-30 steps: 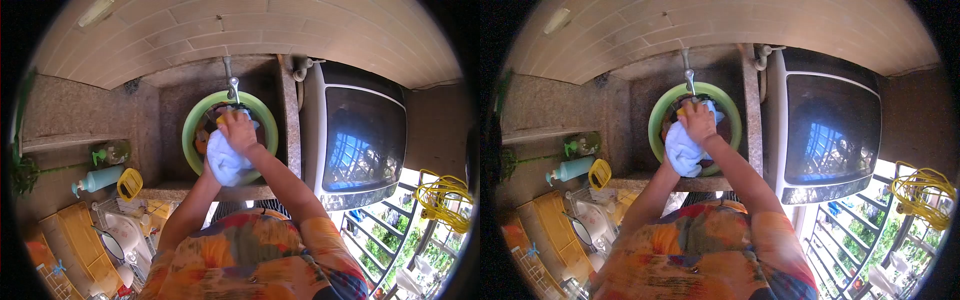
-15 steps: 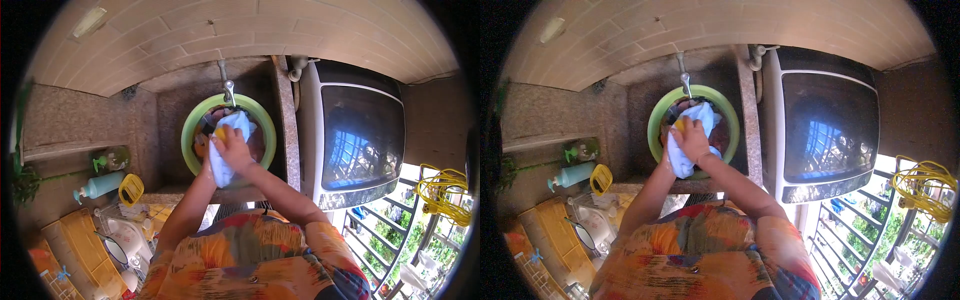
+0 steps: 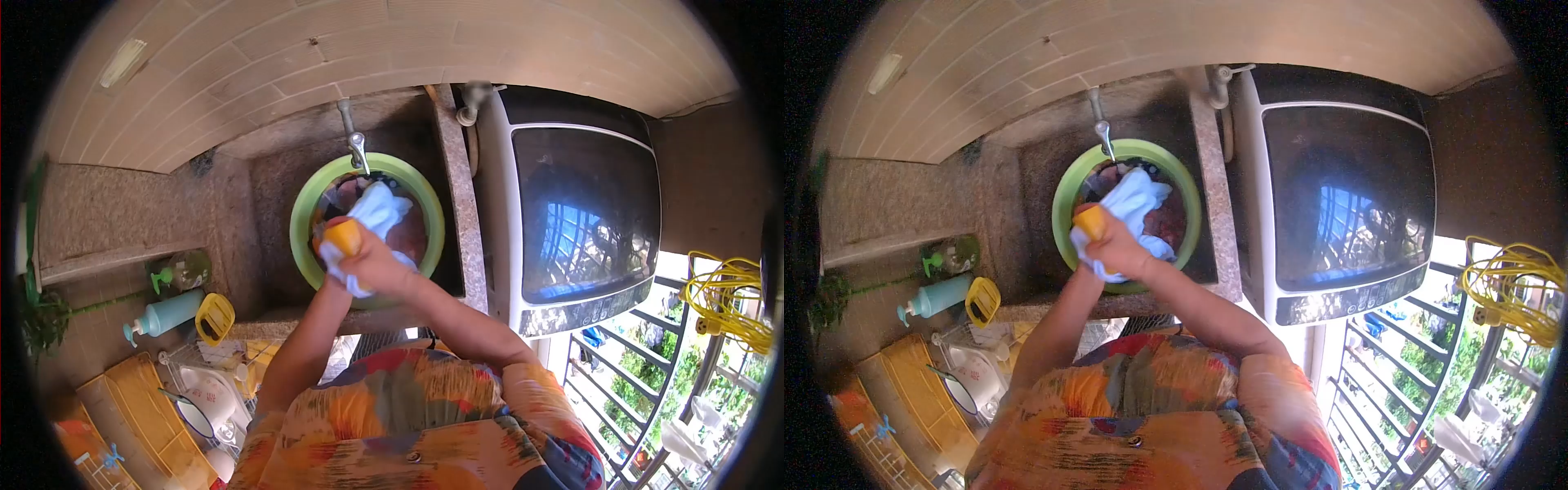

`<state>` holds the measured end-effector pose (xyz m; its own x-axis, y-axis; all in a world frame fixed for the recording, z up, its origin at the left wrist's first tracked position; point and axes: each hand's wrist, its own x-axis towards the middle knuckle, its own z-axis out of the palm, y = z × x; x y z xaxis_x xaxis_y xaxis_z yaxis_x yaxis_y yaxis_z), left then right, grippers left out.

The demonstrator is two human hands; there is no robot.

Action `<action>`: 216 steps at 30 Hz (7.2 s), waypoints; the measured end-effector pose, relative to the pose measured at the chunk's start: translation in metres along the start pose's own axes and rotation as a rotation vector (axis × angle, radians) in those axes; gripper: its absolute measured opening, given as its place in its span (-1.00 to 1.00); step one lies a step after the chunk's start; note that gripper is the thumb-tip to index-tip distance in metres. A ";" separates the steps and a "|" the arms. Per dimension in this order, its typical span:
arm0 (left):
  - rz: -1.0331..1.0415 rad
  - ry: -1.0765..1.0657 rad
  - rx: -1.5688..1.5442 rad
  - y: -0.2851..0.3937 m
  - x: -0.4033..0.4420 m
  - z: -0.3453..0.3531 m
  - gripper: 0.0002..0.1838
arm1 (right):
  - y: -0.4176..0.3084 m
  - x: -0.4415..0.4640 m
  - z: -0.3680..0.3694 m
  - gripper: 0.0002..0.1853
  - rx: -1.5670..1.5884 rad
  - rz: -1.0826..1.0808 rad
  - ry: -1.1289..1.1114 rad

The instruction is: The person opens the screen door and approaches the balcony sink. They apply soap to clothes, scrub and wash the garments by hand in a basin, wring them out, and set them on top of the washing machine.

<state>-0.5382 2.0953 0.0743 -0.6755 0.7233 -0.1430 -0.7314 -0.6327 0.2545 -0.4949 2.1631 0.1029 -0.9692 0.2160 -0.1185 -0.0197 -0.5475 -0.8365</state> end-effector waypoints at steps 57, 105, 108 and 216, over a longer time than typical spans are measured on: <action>-0.369 0.130 0.126 0.024 -0.001 -0.003 -0.37 | -0.007 0.019 0.011 -0.54 -1.404 -0.401 0.003; -0.262 0.016 0.175 -0.010 0.017 0.005 -0.50 | -0.029 0.020 -0.046 -0.78 -0.769 -0.165 -0.348; -0.490 0.065 0.357 0.021 0.006 0.013 -0.50 | -0.048 0.010 -0.045 -0.75 -0.388 -0.120 -0.322; -0.278 0.124 0.544 0.024 -0.016 0.029 -0.45 | -0.027 0.008 0.039 -0.58 -1.415 -0.590 -0.150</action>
<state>-0.5425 2.0766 0.1106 -0.4965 0.7825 -0.3757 -0.7512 -0.1705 0.6377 -0.5112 2.1478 0.1450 -0.9241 -0.0090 0.3820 -0.2394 0.7929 -0.5604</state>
